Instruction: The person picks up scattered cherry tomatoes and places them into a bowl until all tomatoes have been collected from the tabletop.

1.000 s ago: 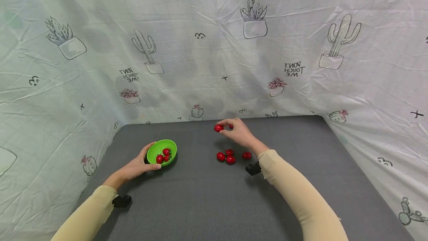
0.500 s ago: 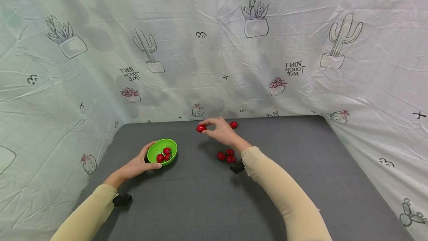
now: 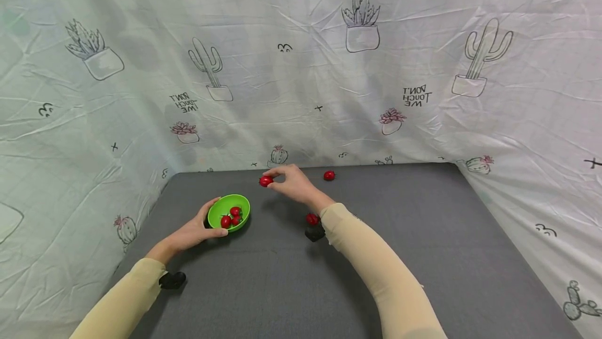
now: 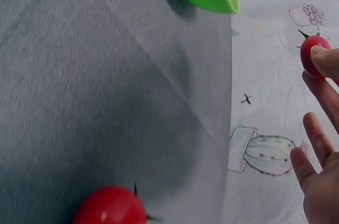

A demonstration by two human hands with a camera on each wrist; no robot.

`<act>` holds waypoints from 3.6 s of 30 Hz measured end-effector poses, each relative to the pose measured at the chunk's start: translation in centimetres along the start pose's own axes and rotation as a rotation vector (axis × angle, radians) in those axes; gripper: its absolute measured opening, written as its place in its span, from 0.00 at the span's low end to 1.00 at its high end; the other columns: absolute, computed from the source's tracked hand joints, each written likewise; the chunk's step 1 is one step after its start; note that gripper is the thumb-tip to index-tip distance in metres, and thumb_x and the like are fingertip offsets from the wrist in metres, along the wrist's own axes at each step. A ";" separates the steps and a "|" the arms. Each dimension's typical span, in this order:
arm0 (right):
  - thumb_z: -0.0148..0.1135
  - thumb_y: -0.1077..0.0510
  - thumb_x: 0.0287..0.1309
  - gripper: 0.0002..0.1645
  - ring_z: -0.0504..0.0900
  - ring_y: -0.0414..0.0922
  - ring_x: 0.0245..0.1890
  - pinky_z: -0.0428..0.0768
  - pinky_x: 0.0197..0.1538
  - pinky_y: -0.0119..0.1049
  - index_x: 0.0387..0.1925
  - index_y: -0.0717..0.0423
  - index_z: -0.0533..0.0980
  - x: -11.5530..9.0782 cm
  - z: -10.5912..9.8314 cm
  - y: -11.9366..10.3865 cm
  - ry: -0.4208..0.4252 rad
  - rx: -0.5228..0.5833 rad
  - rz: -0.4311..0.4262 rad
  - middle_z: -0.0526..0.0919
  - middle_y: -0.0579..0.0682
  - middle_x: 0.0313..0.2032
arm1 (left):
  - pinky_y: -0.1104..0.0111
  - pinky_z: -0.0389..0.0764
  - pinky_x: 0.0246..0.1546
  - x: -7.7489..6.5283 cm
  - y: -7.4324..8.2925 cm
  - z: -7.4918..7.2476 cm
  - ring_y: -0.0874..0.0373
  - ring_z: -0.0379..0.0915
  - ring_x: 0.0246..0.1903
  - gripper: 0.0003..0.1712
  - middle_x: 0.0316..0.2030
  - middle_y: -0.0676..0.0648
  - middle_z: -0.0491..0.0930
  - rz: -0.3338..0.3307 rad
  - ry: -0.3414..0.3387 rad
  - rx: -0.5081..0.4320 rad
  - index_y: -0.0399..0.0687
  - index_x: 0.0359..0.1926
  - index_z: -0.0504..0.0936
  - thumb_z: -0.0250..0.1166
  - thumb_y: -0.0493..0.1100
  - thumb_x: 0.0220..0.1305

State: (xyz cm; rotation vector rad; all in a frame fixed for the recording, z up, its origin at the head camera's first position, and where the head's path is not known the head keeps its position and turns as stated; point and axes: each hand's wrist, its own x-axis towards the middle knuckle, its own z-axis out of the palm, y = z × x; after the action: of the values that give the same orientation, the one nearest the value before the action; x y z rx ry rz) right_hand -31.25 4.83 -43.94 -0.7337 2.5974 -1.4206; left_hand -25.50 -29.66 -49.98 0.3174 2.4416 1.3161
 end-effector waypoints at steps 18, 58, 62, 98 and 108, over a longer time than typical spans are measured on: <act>0.63 0.56 0.72 0.22 0.76 0.46 0.62 0.74 0.56 0.43 0.64 0.49 0.79 2.6 3.8 -0.8 -0.112 0.012 -0.082 0.82 0.44 0.58 | 0.37 0.51 0.69 0.4 0.0 -0.2 0.39 0.47 0.74 0.64 0.77 0.37 0.48 -0.015 -0.002 -0.004 0.55 0.82 0.39 0.75 0.55 0.61; 0.62 0.57 0.73 0.23 0.73 0.51 0.67 0.73 0.64 0.47 0.67 0.46 0.77 3.9 5.6 -1.1 -0.162 0.012 -0.075 0.78 0.46 0.64 | 0.36 0.54 0.67 1.3 -0.4 -0.3 0.37 0.47 0.74 0.64 0.77 0.36 0.48 -0.008 -0.017 -0.046 0.56 0.82 0.36 0.75 0.53 0.63; 0.63 0.58 0.72 0.23 0.72 0.48 0.67 0.71 0.66 0.50 0.66 0.47 0.78 3.6 5.0 -0.8 -0.153 0.011 -0.079 0.79 0.45 0.63 | 0.37 0.53 0.68 1.3 -0.6 -0.3 0.39 0.46 0.74 0.64 0.76 0.37 0.49 -0.015 -0.013 -0.038 0.58 0.82 0.38 0.75 0.55 0.62; 0.67 0.49 0.69 0.25 0.69 0.48 0.67 0.66 0.66 0.58 0.65 0.42 0.78 -7.9 -9.4 3.4 0.009 -0.083 -0.006 0.80 0.41 0.59 | 0.37 0.53 0.68 -0.9 0.5 0.7 0.38 0.43 0.75 0.63 0.77 0.36 0.46 -0.017 -0.007 -0.026 0.59 0.82 0.38 0.75 0.53 0.62; 0.68 0.50 0.68 0.26 0.66 0.53 0.68 0.62 0.67 0.64 0.65 0.48 0.78 -11.4 -10.9 6.4 0.010 -0.134 0.068 0.81 0.47 0.59 | 0.37 0.53 0.68 -0.6 0.2 0.6 0.38 0.42 0.75 0.63 0.78 0.37 0.45 -0.010 -0.008 -0.036 0.59 0.82 0.38 0.75 0.53 0.62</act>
State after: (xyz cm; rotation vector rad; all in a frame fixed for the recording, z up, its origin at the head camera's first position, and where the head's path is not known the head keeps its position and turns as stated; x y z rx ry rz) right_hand -26.81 21.20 -44.65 -0.6478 2.7186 -1.2456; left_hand -24.75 -29.28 -49.97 0.2998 2.4067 1.3508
